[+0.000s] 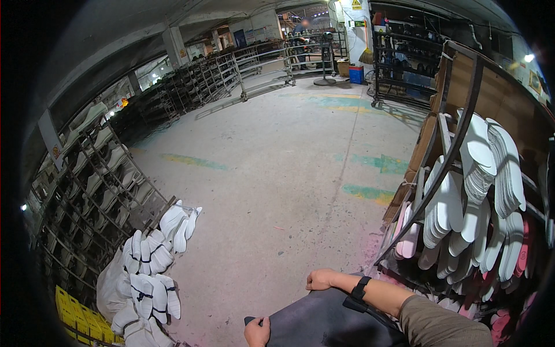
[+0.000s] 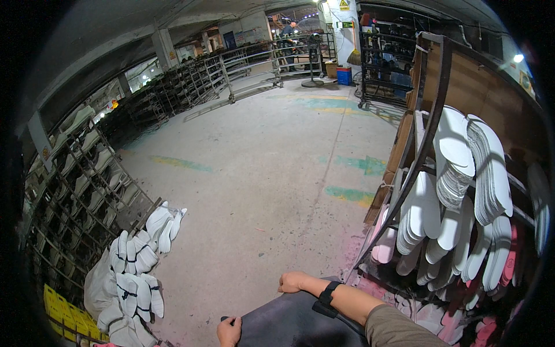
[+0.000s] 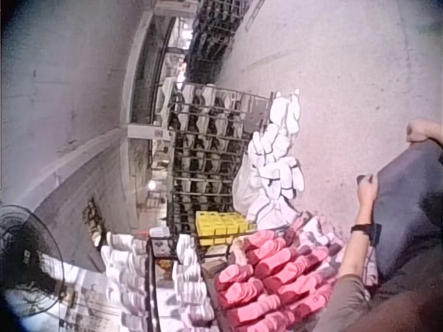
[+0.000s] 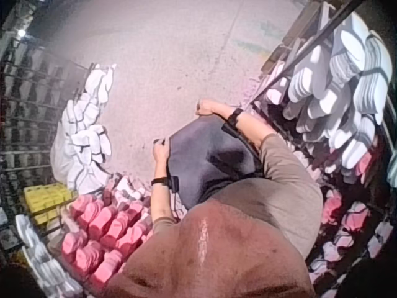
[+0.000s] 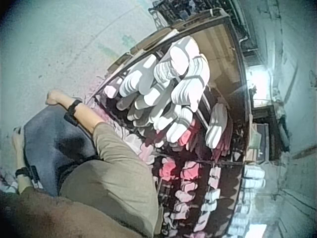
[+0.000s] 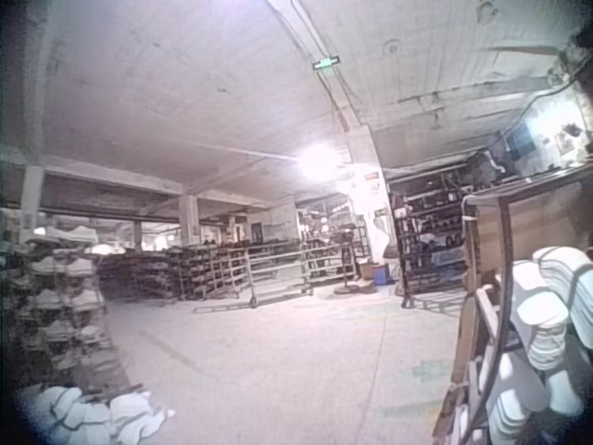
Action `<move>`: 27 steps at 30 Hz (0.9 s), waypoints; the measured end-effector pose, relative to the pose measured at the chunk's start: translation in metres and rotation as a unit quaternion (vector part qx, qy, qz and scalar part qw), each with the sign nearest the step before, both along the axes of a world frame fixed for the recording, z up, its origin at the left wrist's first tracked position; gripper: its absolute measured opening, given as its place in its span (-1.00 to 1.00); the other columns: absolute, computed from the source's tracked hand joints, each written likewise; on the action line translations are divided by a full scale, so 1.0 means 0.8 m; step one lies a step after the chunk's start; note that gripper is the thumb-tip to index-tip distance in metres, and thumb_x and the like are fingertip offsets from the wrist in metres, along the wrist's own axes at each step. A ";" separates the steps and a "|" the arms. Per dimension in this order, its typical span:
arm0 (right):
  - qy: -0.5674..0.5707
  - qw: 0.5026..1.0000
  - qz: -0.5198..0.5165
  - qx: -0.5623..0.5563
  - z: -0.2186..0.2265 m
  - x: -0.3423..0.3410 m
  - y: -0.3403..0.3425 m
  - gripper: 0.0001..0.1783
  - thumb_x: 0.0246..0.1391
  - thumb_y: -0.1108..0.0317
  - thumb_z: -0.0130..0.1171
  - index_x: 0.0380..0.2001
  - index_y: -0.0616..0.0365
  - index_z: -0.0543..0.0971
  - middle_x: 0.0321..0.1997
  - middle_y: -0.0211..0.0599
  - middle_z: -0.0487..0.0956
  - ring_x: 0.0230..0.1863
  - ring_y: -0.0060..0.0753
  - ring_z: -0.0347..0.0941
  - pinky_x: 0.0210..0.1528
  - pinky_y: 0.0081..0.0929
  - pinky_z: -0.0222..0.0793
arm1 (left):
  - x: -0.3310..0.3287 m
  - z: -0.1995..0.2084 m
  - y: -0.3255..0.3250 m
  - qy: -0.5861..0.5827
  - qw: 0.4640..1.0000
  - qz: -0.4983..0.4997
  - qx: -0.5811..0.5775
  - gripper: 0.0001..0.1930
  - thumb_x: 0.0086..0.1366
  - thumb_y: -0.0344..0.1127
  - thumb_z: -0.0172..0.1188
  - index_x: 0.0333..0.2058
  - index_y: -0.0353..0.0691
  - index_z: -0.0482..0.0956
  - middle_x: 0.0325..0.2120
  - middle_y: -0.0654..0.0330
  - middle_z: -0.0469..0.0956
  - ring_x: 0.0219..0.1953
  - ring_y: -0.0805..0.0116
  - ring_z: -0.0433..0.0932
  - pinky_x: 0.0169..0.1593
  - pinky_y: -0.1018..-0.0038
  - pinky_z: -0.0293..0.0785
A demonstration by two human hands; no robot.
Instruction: The recorder is organizing and stacking pink shoe insoles on a shelf in a factory setting.
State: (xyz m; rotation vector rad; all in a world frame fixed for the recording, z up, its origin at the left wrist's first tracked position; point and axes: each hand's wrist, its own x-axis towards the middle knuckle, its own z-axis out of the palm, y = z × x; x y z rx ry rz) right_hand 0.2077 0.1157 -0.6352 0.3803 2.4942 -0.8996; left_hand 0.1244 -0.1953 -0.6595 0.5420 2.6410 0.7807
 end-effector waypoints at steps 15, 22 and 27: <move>0.009 1.000 0.007 0.005 0.003 0.000 -0.001 -0.53 -0.01 -0.01 0.04 -0.16 0.07 0.61 -0.11 -0.11 0.59 -0.04 -0.05 0.49 -0.02 -0.19 0.38 | 0.001 0.006 0.001 0.006 1.000 0.002 -0.012 -0.52 0.20 0.07 0.06 -0.18 -0.25 0.62 -0.22 -0.08 0.58 -0.12 0.00 0.55 -0.03 0.28 0.44; 0.004 1.000 0.000 0.000 0.003 0.001 0.000 -0.52 0.00 -0.01 0.03 -0.15 0.08 0.60 -0.10 -0.11 0.58 -0.03 -0.05 0.48 -0.01 -0.19 0.38 | 0.002 0.007 0.002 0.008 1.000 0.002 -0.004 -0.53 0.21 0.07 0.04 -0.18 -0.23 0.62 -0.24 -0.07 0.59 -0.13 0.00 0.56 -0.04 0.28 0.45; 0.013 1.000 -0.004 -0.007 0.001 0.001 0.000 -0.54 0.00 -0.01 0.05 -0.17 0.08 0.62 -0.11 -0.11 0.59 -0.04 -0.04 0.49 -0.01 -0.19 0.37 | 0.001 0.005 0.000 0.004 1.000 -0.002 -0.007 -0.52 0.21 0.07 0.04 -0.18 -0.23 0.62 -0.23 -0.08 0.58 -0.13 -0.02 0.55 -0.04 0.27 0.44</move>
